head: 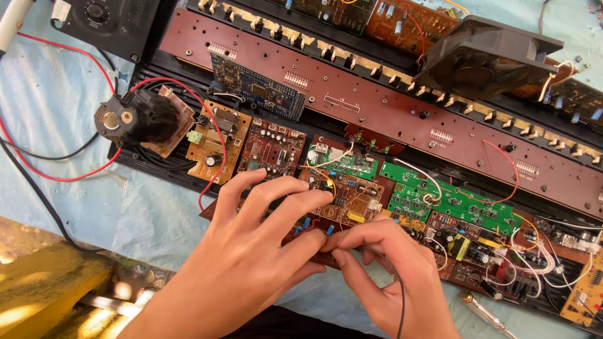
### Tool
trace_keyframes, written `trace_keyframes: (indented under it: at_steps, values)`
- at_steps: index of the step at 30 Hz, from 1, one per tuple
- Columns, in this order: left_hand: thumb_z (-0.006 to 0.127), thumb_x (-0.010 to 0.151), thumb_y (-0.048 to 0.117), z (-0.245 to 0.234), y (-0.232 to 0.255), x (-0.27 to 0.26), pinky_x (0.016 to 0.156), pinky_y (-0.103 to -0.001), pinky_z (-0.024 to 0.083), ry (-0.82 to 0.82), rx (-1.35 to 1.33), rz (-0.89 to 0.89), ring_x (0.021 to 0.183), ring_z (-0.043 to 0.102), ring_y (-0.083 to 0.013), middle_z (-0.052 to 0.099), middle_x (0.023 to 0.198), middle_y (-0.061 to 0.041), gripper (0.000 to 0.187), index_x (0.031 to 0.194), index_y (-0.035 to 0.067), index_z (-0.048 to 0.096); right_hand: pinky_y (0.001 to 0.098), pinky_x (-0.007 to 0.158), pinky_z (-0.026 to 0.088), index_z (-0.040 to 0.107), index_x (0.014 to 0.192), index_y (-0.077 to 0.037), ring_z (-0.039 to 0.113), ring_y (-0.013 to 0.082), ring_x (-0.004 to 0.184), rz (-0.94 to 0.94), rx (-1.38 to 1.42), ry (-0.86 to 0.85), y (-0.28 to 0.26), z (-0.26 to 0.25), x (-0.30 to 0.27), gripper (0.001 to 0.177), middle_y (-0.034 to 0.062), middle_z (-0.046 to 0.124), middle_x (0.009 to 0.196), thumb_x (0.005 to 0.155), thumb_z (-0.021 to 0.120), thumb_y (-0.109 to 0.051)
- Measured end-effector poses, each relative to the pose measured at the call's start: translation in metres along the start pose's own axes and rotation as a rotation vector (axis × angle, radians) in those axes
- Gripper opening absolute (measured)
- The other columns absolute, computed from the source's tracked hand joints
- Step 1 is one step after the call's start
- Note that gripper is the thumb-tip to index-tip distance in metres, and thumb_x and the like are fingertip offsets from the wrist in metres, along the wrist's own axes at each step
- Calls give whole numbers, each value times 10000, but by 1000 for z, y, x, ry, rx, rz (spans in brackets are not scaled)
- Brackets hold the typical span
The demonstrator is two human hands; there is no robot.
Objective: The person strips the insulation from the ends of a black wire using a small screwdriver. They then connect the exposed wire ends to terminals on a circuit board within a disassembled electronic device.
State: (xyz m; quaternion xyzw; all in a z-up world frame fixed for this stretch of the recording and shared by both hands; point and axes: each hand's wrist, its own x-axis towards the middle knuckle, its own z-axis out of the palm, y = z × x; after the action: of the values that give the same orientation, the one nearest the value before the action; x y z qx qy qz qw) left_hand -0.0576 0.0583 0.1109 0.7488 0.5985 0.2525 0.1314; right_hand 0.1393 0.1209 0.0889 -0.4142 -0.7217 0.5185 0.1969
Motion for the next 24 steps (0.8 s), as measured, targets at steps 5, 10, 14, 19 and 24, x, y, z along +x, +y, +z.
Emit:
trace_keyframes:
  at_steps: [5, 10, 14, 19, 24]
  values:
    - [759, 792, 208, 5, -7, 3, 1089, -552, 337, -11, -44, 7, 1223, 521, -288, 597, 1287, -87, 175, 840, 106, 625, 193, 477, 474, 741, 851, -94, 534, 65, 515, 113, -8, -37, 5, -6, 1, 139, -33, 817, 765, 750, 764, -2]
    - [752, 785, 162, 13, -13, 2, 1105, -591, 308, 17, -65, 8, 1200, 558, -273, 633, 1227, -71, 148, 782, 93, 621, 184, 420, 503, 744, 865, -136, 601, 49, 432, 150, -103, -120, 4, -13, 4, 204, -78, 889, 799, 699, 753, -18]
    - [686, 833, 125, 15, -17, 0, 1102, -591, 307, 47, -61, 50, 1144, 589, -274, 649, 1193, -85, 82, 788, 92, 626, 191, 510, 595, 751, 836, -154, 784, 39, 563, 62, -246, -91, -1, -10, 6, 187, -90, 894, 876, 680, 796, -62]
    - [694, 857, 84, 18, -17, -1, 1094, -570, 324, 87, -26, 64, 1099, 622, -244, 668, 1165, -68, 74, 802, 90, 644, 194, 589, 601, 741, 817, -118, 784, 76, 654, -106, -333, -79, -6, -10, 13, 161, -39, 816, 854, 680, 809, -67]
    - [711, 808, 76, 19, -19, -2, 1092, -595, 340, 97, -50, 77, 1084, 617, -248, 657, 1134, -75, 116, 768, 88, 603, 226, 569, 591, 742, 974, -160, 740, 105, 658, -271, -491, -297, 0, -29, 16, 256, -45, 765, 979, 737, 762, -68]
